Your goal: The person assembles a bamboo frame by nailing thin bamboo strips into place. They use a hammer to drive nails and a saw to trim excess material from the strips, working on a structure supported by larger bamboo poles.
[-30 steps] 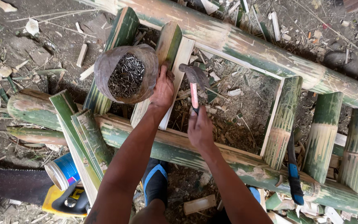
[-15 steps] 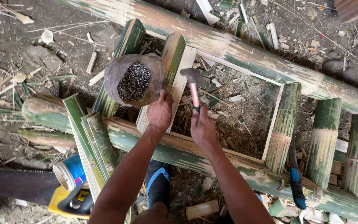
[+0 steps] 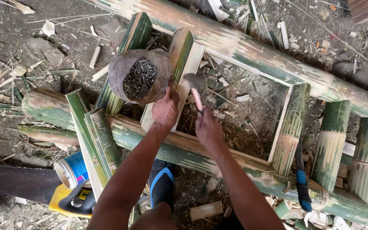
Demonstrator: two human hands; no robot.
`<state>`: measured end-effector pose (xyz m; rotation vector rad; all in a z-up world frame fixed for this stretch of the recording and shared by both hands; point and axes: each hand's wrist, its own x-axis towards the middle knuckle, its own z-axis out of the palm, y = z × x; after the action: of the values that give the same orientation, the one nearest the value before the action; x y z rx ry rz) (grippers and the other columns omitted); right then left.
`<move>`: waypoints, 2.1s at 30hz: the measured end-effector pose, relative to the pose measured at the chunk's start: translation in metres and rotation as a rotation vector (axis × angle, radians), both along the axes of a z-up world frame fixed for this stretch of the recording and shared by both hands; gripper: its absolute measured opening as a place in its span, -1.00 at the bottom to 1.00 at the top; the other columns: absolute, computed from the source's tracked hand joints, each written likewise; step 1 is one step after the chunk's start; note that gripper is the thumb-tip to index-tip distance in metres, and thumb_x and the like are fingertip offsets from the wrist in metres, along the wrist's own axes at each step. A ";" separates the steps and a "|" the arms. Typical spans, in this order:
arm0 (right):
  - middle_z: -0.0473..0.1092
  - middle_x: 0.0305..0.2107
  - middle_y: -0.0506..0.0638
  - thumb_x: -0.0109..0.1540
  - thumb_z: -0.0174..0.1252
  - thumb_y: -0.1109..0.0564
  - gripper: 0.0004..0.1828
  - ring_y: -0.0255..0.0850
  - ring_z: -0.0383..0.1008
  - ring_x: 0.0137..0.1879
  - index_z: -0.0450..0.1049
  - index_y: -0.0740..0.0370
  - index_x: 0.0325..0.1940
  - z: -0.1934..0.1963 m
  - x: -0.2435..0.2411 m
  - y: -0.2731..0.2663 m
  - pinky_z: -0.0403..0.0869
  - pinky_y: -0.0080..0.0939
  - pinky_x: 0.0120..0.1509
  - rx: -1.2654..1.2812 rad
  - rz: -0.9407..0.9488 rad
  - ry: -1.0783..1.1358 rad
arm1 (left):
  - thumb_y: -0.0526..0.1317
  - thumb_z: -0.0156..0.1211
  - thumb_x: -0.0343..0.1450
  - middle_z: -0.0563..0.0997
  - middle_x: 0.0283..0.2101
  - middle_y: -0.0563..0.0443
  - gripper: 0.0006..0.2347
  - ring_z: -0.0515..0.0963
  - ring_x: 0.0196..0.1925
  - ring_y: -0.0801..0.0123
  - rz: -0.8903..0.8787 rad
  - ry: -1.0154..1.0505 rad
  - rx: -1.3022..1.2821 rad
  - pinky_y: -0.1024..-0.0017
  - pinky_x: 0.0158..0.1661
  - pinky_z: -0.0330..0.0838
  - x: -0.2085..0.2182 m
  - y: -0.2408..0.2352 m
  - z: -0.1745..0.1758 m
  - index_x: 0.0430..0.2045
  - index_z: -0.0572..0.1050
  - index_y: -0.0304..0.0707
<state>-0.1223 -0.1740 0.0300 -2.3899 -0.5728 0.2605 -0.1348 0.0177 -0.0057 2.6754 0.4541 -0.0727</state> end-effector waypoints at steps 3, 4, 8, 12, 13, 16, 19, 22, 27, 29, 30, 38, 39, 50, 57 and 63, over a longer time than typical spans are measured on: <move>0.39 -0.64 0.09 0.45 -0.15 0.20 -0.80 -0.21 0.40 -0.69 0.24 0.44 0.05 -0.001 0.006 -0.001 0.37 -0.23 -0.72 -0.015 -0.012 -0.036 | -0.30 0.06 0.44 0.31 0.40 -0.08 -0.81 0.69 -0.35 0.01 -0.032 0.014 0.043 0.07 -0.41 0.61 0.004 0.002 0.006 -0.09 0.46 -0.04; 0.40 -0.64 0.08 0.45 -0.15 0.21 -0.81 -0.24 0.40 -0.67 0.25 0.43 0.04 -0.002 0.011 -0.001 0.38 -0.25 -0.72 0.046 -0.020 -0.118 | -0.31 0.06 0.43 0.27 0.46 -0.08 -0.80 0.70 -0.34 0.03 -0.038 0.010 0.058 0.09 -0.40 0.62 0.006 0.001 0.005 -0.09 0.45 -0.04; 0.40 -0.60 0.07 0.43 -0.19 0.17 -0.67 -0.29 0.37 -0.69 0.18 0.51 0.16 -0.015 0.007 -0.003 0.36 -0.29 -0.73 0.106 -0.011 -0.081 | -0.26 0.04 0.50 0.41 0.23 -0.05 -0.71 0.68 -0.21 -0.01 0.026 0.140 -0.048 0.07 -0.29 0.61 0.002 0.000 -0.016 0.13 0.40 0.04; 0.37 -0.62 0.05 0.48 -0.14 0.07 -0.69 -0.27 0.28 -0.74 0.24 0.43 0.08 -0.010 0.012 -0.015 0.26 -0.22 -0.78 -0.177 -0.073 0.028 | -0.26 0.05 0.49 0.34 0.33 -0.08 -0.69 0.67 -0.13 0.04 -0.013 0.140 0.027 0.11 -0.16 0.61 0.010 0.005 -0.022 0.15 0.42 0.01; 0.37 -0.61 0.03 0.50 -0.14 0.05 -0.70 -0.28 0.28 -0.74 0.27 0.40 0.05 -0.008 0.010 -0.024 0.24 -0.23 -0.76 -0.147 -0.095 -0.018 | -0.27 0.04 0.49 0.27 0.45 -0.05 -0.74 0.67 -0.11 0.07 -0.049 0.151 0.054 0.13 -0.13 0.61 0.010 0.006 -0.024 0.05 0.47 -0.01; 0.40 -0.57 0.05 0.42 -0.11 0.03 -0.65 -0.26 0.33 -0.71 0.24 0.36 0.15 -0.006 -0.009 -0.062 0.31 -0.25 -0.80 -0.190 -0.246 0.128 | -0.22 -0.07 0.57 0.22 0.51 -0.03 -0.73 0.62 -0.06 0.03 -0.023 0.069 -0.006 0.16 -0.17 0.62 -0.001 -0.001 -0.026 0.14 0.40 -0.29; 0.44 -0.37 0.03 0.43 -0.05 0.01 -0.73 -0.23 0.44 -0.51 0.36 0.21 0.10 -0.007 -0.010 -0.084 0.44 -0.10 -0.57 -0.328 -0.293 0.254 | -0.18 0.02 0.65 0.34 0.31 -0.21 -0.62 0.52 0.19 0.00 -0.026 -0.626 0.205 0.24 0.06 0.59 -0.043 -0.012 -0.013 0.34 0.38 -0.44; 0.42 -0.18 0.17 0.39 0.07 0.04 -0.57 -0.01 0.52 -0.22 0.27 0.21 0.30 -0.012 -0.008 -0.088 0.55 0.17 -0.19 -0.566 -0.208 0.298 | -0.24 0.13 0.53 0.52 0.18 -0.07 -0.76 0.55 0.17 0.05 0.024 -0.456 -0.223 0.14 0.10 0.57 -0.118 -0.011 0.010 0.09 0.48 -0.10; 0.33 0.03 0.23 0.30 0.15 0.08 -0.51 0.14 0.33 0.17 0.28 0.11 0.31 -0.010 -0.024 -0.063 0.36 0.35 0.15 -0.473 -0.184 -0.035 | -0.25 0.29 0.41 0.46 0.11 -0.34 -0.52 0.47 0.01 -0.07 0.363 -0.527 0.160 0.07 -0.02 0.40 -0.209 0.030 0.054 0.24 0.30 -0.19; 0.34 0.06 0.21 0.30 0.15 0.07 -0.54 0.11 0.36 0.18 0.30 0.10 0.29 -0.006 -0.034 -0.044 0.34 0.32 0.22 -0.393 -0.113 -0.156 | -0.25 0.30 0.29 0.44 0.09 -0.40 -0.41 0.43 0.00 -0.17 0.488 -0.492 0.187 0.01 -0.03 0.37 -0.228 0.035 0.060 0.26 0.28 -0.28; 0.37 0.05 0.18 0.31 0.15 0.08 -0.57 0.09 0.39 0.16 0.33 0.09 0.26 -0.004 -0.039 -0.033 0.35 0.29 0.25 -0.342 -0.061 -0.193 | -0.25 0.31 0.23 0.44 0.08 -0.43 -0.35 0.41 -0.01 -0.22 0.546 -0.474 0.200 -0.02 -0.03 0.35 -0.237 0.037 0.059 0.28 0.27 -0.33; 0.48 -0.06 0.14 0.32 0.18 0.15 -0.73 -0.03 0.56 -0.03 0.46 0.17 0.10 0.014 -0.068 0.006 0.54 0.02 0.09 -0.042 0.153 -0.260 | -0.28 0.02 0.61 0.52 -0.07 -0.19 -0.79 0.48 -0.03 0.05 0.679 -0.228 0.071 0.11 -0.01 0.45 -0.243 0.047 0.017 0.13 0.33 -0.20; 0.49 -0.05 0.14 0.33 0.17 0.17 -0.74 -0.03 0.57 -0.04 0.45 0.17 0.11 0.018 -0.072 0.006 0.56 -0.02 0.03 -0.017 0.162 -0.211 | -0.31 -0.09 0.68 0.52 -0.08 -0.18 -0.86 0.50 -0.06 0.08 0.706 -0.232 0.071 0.16 -0.02 0.50 -0.237 0.046 0.019 0.11 0.34 -0.19; 0.46 0.12 -0.02 0.42 -0.20 -0.22 -0.42 -0.19 0.51 0.19 0.21 0.06 0.44 0.042 -0.105 0.008 0.51 -0.21 0.19 0.584 0.321 0.697 | -0.38 -0.01 0.47 0.47 0.03 -0.24 -0.61 0.48 0.13 0.13 -0.034 -0.772 -0.909 0.29 0.19 0.38 -0.084 0.003 0.136 0.25 0.31 -0.29; 0.37 -0.27 -0.08 0.44 0.07 -0.07 -0.71 -0.33 0.34 -0.15 0.36 0.22 0.00 -0.007 -0.085 0.017 0.45 -0.23 -0.05 1.142 -0.203 0.687 | 0.02 0.06 0.57 0.64 0.03 -0.20 -0.62 0.67 0.02 0.22 0.031 -0.401 -0.951 0.38 0.03 0.53 0.006 -0.022 0.114 0.18 0.46 -0.20; 0.37 -0.38 -0.08 0.40 0.17 0.07 -0.80 -0.37 0.30 -0.27 0.42 0.27 -0.10 -0.048 -0.038 0.010 0.36 -0.28 -0.19 0.827 -0.497 0.465 | -0.21 0.25 0.40 0.71 -0.16 -0.24 -0.66 0.73 -0.15 0.03 -0.067 -0.290 -0.594 0.22 -0.11 0.61 -0.019 -0.033 0.024 0.08 0.51 -0.22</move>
<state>-0.1607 -0.1636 -0.0184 -1.5187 0.1368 0.2738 -0.1536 -0.0154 0.0180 2.0719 0.2053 0.1392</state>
